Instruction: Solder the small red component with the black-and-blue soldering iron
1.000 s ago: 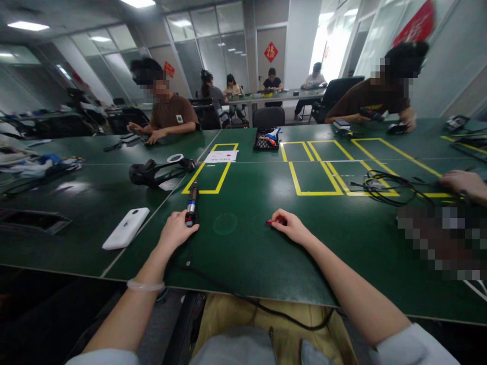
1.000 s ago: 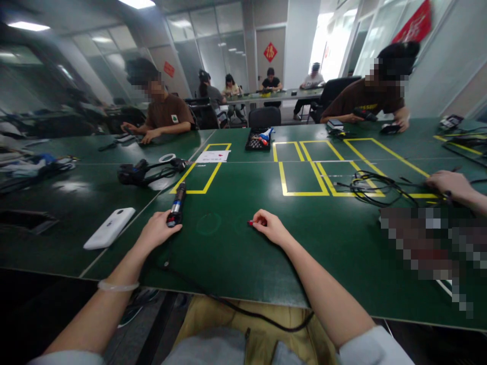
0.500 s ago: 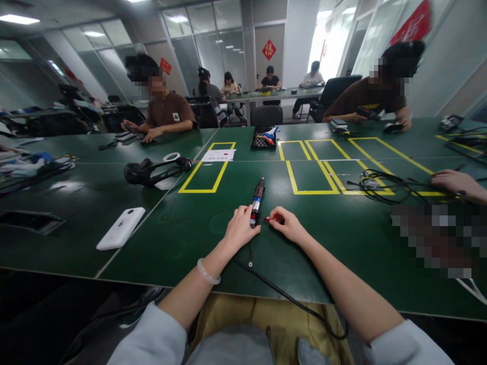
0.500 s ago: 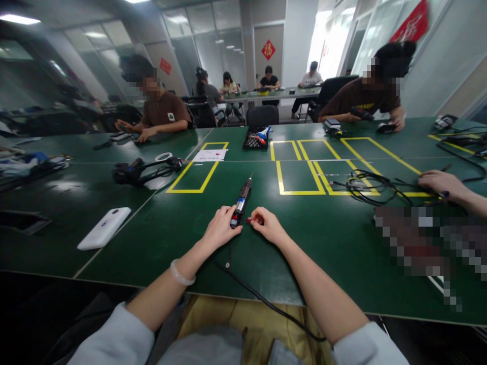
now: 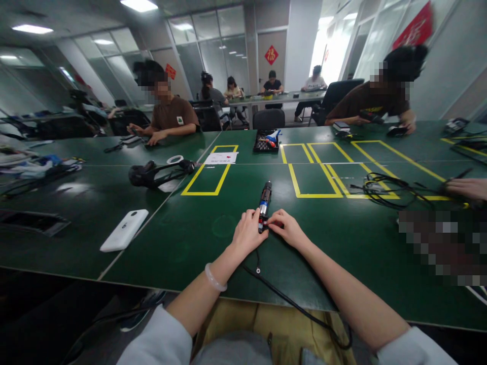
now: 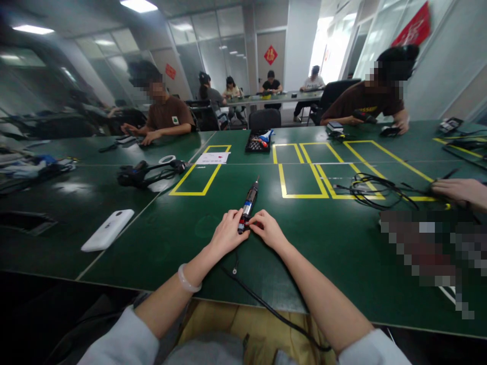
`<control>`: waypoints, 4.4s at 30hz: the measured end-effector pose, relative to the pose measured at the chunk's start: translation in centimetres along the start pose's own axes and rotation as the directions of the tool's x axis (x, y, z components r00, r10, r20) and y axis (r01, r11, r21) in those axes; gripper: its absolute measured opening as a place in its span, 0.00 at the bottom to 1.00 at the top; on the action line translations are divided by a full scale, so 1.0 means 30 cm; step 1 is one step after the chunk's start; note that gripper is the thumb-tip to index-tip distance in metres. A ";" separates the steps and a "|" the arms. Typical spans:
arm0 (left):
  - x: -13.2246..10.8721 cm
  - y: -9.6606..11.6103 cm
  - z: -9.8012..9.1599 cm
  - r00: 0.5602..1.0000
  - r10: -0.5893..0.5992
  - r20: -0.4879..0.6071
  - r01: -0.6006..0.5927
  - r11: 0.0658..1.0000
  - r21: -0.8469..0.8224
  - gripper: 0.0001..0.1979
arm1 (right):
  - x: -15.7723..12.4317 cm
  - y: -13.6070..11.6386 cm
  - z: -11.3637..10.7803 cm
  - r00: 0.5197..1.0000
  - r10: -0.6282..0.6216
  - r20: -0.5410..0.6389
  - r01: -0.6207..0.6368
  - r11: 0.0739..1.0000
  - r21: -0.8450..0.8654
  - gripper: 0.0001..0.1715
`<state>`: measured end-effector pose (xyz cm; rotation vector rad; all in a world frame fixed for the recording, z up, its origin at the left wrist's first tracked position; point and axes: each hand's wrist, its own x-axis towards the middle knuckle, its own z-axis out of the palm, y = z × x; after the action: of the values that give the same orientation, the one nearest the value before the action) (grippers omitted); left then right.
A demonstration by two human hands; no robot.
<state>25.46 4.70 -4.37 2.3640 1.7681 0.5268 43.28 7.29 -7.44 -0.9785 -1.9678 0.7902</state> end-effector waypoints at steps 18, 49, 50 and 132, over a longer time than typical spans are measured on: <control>0.006 -0.034 -0.035 0.998 -0.014 -0.060 0.026 0.978 0.207 0.34 | -0.012 -0.012 -0.021 0.995 0.104 -0.011 -0.102 0.987 0.122 0.13; -0.276 -0.782 -0.431 0.878 -0.414 -0.240 0.462 0.603 0.651 0.29 | -0.013 0.006 -0.015 0.986 0.146 0.082 -0.158 0.975 0.156 0.15; -0.279 -0.768 -0.429 0.884 -0.402 -0.240 0.454 0.612 0.648 0.28 | -0.013 0.008 -0.015 0.986 0.144 0.082 -0.155 0.976 0.156 0.14; -0.078 -0.560 -0.286 0.987 -0.155 -0.033 0.151 0.982 -0.115 0.27 | -0.008 0.011 -0.029 0.980 0.166 0.106 -0.184 0.965 0.189 0.07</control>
<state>6.67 6.68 -2.20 2.1365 1.8662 0.6392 44.21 7.41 -7.35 -1.0221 -1.8513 1.1241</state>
